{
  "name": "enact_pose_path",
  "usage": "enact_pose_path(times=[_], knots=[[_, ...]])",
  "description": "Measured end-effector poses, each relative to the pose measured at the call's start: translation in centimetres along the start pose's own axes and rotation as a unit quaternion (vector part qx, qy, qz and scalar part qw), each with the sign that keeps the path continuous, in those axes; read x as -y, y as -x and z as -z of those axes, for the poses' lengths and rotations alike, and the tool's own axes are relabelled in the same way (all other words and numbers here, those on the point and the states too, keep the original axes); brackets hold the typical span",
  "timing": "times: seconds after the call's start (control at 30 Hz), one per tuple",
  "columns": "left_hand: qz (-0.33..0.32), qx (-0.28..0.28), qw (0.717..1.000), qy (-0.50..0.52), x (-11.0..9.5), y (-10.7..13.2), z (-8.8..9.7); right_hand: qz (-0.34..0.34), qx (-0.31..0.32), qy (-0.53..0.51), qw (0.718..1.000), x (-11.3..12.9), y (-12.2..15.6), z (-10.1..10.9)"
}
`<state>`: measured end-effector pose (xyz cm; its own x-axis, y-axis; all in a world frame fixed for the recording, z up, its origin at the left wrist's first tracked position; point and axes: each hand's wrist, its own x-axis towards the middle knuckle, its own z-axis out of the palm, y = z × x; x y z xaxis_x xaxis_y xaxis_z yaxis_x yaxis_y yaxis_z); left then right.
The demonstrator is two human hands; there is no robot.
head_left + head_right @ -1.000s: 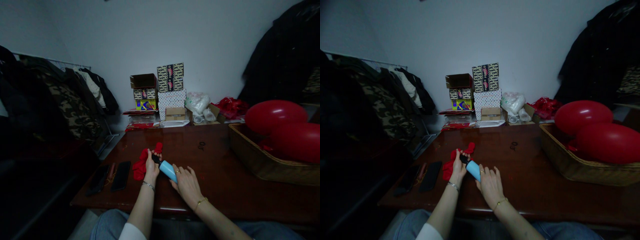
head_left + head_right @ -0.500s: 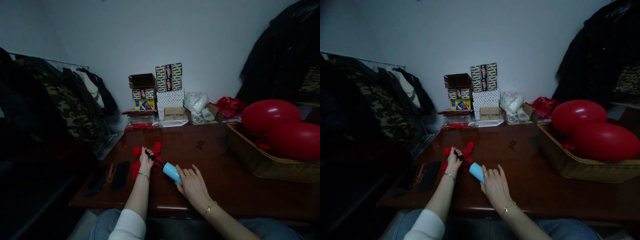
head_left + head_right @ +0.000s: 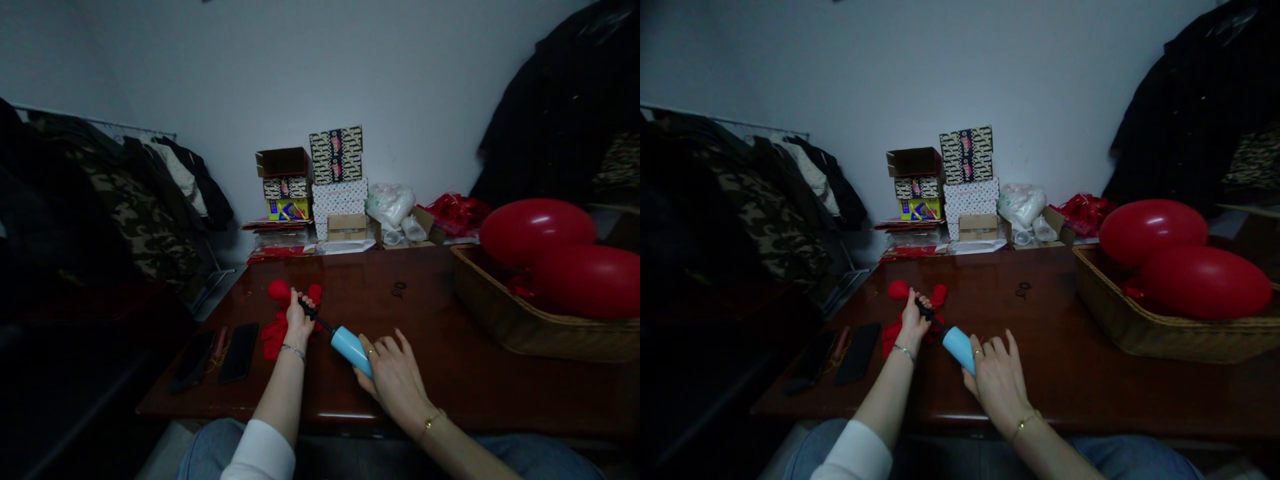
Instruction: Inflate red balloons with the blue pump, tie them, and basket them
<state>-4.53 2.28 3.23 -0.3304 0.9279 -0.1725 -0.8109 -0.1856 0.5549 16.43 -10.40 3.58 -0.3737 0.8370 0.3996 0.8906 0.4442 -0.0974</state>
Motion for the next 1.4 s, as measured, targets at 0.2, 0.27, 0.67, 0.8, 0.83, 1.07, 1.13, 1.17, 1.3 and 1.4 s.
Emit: enact_pose_path(times=[0.2, 0.27, 0.67, 0.8, 0.83, 1.07, 1.13, 1.17, 1.3, 1.4], knots=[[0.01, 0.005, 1.0, -0.014, 1.9, 1.2, -0.2, -0.001, -0.007, 0.011, 1.0, 0.3, -1.6, -0.6], [0.014, 0.004, 1.0, -0.019, 2.4, 1.4, -0.2, 0.0, -0.009, 0.016, 1.0, 0.6, -2.2, -0.9], [0.0, -0.033, 0.999, -0.025, 2.4, 0.6, 0.2, -0.008, -0.01, 0.029, 0.999, 1.4, -2.2, -2.0], [-0.006, -0.043, 0.999, -0.009, 0.9, -0.4, 0.6, 0.006, -0.006, 0.023, 1.0, 0.6, -1.2, -1.0], [-0.006, -0.04, 0.999, -0.008, 0.5, -0.5, 0.6, 0.01, -0.004, 0.021, 1.0, 0.3, -0.9, -0.8], [0.006, -0.017, 1.0, 0.01, -1.1, -0.5, -0.3, 0.02, -0.017, 0.022, 0.999, -1.3, 0.6, 0.3], [0.018, -0.004, 1.0, 0.024, -1.2, -0.5, -0.5, 0.019, -0.024, 0.028, 0.999, -1.3, 0.6, 0.6], [0.022, 0.002, 0.999, 0.033, -1.2, -0.4, -0.5, 0.019, -0.027, 0.031, 0.999, -1.3, 0.6, 0.8], [0.013, 0.011, 0.998, 0.057, -0.8, -0.3, -0.4, 0.019, -0.031, 0.037, 0.999, -0.9, 0.0, 1.0], [-0.001, 0.004, 0.999, 0.047, 0.0, 0.0, -0.4, 0.015, -0.025, 0.037, 0.999, -0.4, -0.8, 0.8]])
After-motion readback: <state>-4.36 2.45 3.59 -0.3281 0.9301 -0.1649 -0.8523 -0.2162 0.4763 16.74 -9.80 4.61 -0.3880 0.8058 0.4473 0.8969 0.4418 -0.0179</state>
